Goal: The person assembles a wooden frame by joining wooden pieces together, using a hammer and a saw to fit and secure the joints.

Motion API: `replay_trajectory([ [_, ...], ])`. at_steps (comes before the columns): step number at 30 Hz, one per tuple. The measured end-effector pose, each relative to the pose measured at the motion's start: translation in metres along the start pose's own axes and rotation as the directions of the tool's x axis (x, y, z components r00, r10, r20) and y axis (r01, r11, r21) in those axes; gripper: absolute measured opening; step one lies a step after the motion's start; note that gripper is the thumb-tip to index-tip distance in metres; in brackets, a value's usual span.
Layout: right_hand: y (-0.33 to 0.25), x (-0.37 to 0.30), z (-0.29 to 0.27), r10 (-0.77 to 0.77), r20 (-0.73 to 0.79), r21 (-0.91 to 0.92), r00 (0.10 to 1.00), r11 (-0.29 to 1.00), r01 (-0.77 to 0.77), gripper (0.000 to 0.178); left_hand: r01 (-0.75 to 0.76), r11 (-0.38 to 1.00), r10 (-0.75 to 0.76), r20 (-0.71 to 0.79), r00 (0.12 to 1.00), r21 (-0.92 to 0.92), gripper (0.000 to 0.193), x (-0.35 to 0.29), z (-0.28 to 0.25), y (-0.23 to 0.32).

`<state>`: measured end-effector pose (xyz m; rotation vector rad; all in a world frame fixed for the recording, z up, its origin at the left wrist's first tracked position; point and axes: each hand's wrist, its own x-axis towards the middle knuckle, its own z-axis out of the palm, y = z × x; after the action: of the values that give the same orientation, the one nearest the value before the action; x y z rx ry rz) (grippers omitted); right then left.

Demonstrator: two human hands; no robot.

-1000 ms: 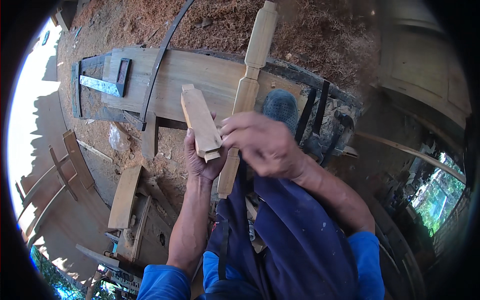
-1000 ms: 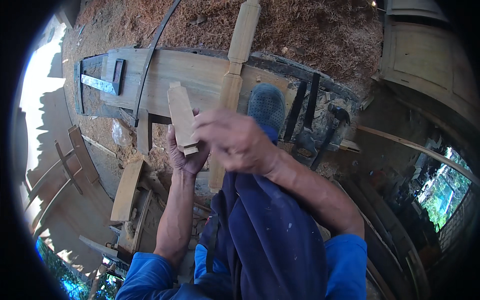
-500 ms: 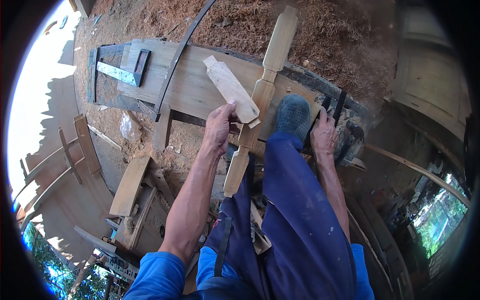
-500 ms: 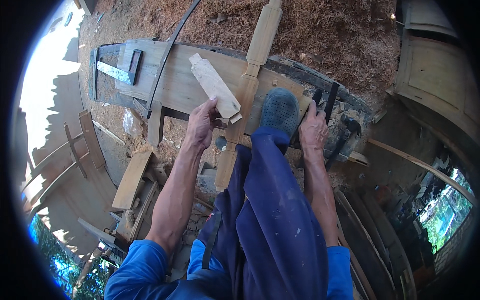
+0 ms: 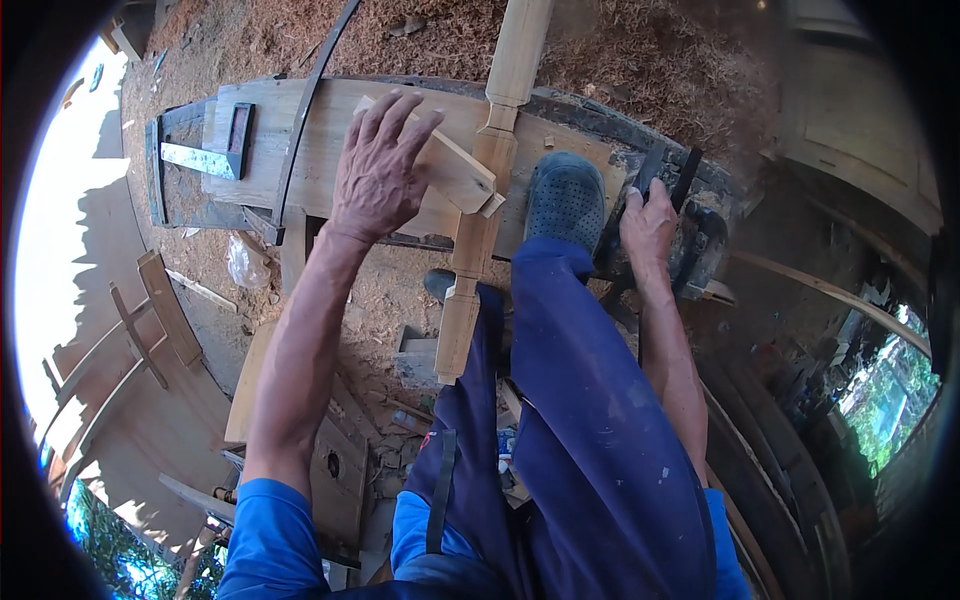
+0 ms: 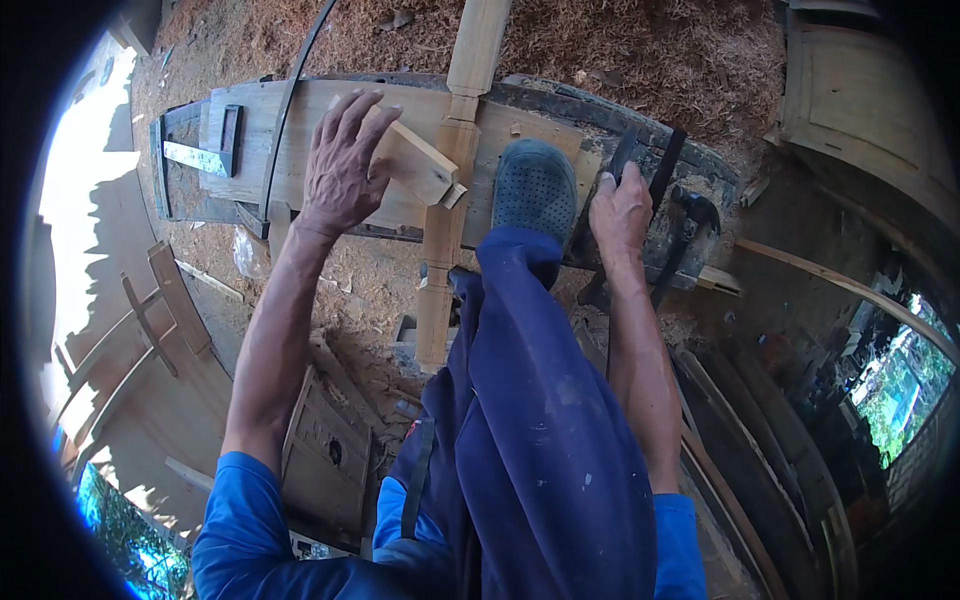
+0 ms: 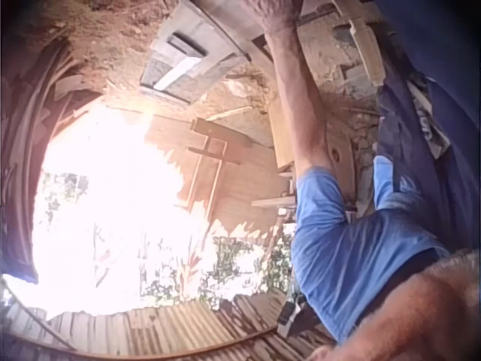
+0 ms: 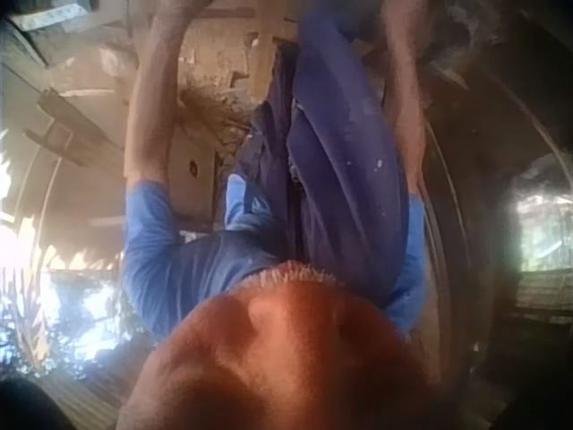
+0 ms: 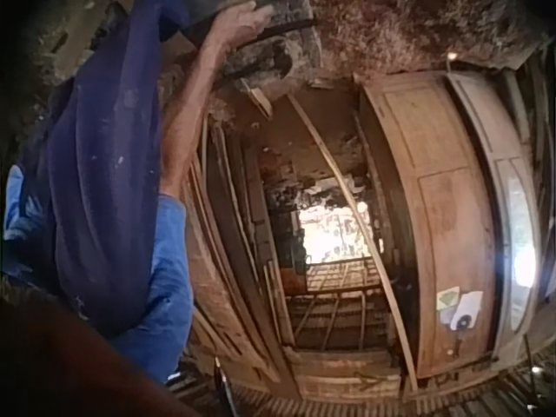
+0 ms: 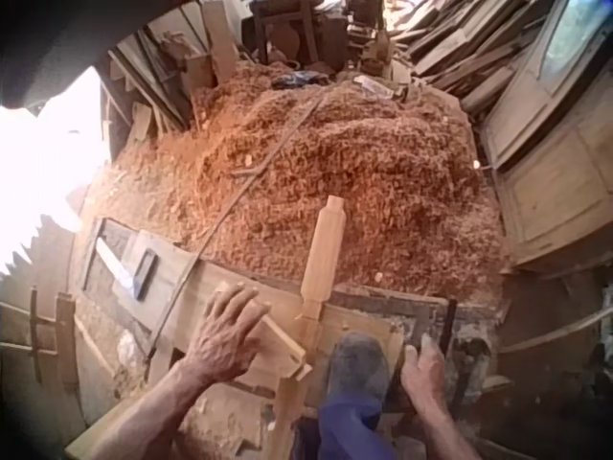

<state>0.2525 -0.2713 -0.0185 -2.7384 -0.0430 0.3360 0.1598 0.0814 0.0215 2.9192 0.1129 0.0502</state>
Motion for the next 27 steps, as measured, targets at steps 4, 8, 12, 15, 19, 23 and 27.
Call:
replay_trajectory([
  [4, -0.040, 0.001, -0.052, 0.003, 0.214, 0.528, 0.977, 0.841, -0.118, 0.017, -0.414, 0.910, 0.391, 0.354, 0.850, -0.012, 0.075, 0.018, -0.016, -0.011],
  [8, -0.068, 0.000, -0.086, -0.048, 0.385, 0.672, 0.922, 0.699, -0.245, 0.033, -0.330, 0.941, 0.327, 0.476, 0.816, -0.081, 0.072, 0.018, -0.011, -0.001],
  [12, -0.080, 0.013, -0.099, -0.041, 0.428, 0.850, 0.903, 0.358, -0.387, 0.047, -0.181, 0.961, 0.255, 0.408, 0.877, -0.211, 0.063, 0.006, 0.000, 0.000],
  [15, -0.073, 0.026, -0.105, -0.079, 0.489, 0.872, 0.869, 0.025, -0.489, 0.053, -0.053, 0.949, 0.155, 0.314, 0.937, -0.311, 0.062, -0.007, 0.003, 0.007],
  [19, -0.067, 0.023, -0.105, -0.334, 0.456, 0.814, 0.825, -0.218, -0.538, 0.052, 0.187, 0.947, -0.101, 0.308, 0.946, -0.263, 0.062, -0.029, 0.005, -0.004],
  [23, -0.082, 0.011, -0.110, -0.256, 0.520, 0.853, 0.815, 0.097, -0.514, 0.044, 0.262, 0.960, -0.218, 0.318, 0.923, -0.102, 0.067, -0.043, 0.002, -0.006],
  [27, -0.128, 0.025, -0.119, -0.046, 0.833, 0.315, 0.551, 0.859, -0.405, 0.028, 0.304, 0.946, -0.272, 0.235, 0.933, -0.112, 0.071, -0.054, 0.009, -0.008],
])
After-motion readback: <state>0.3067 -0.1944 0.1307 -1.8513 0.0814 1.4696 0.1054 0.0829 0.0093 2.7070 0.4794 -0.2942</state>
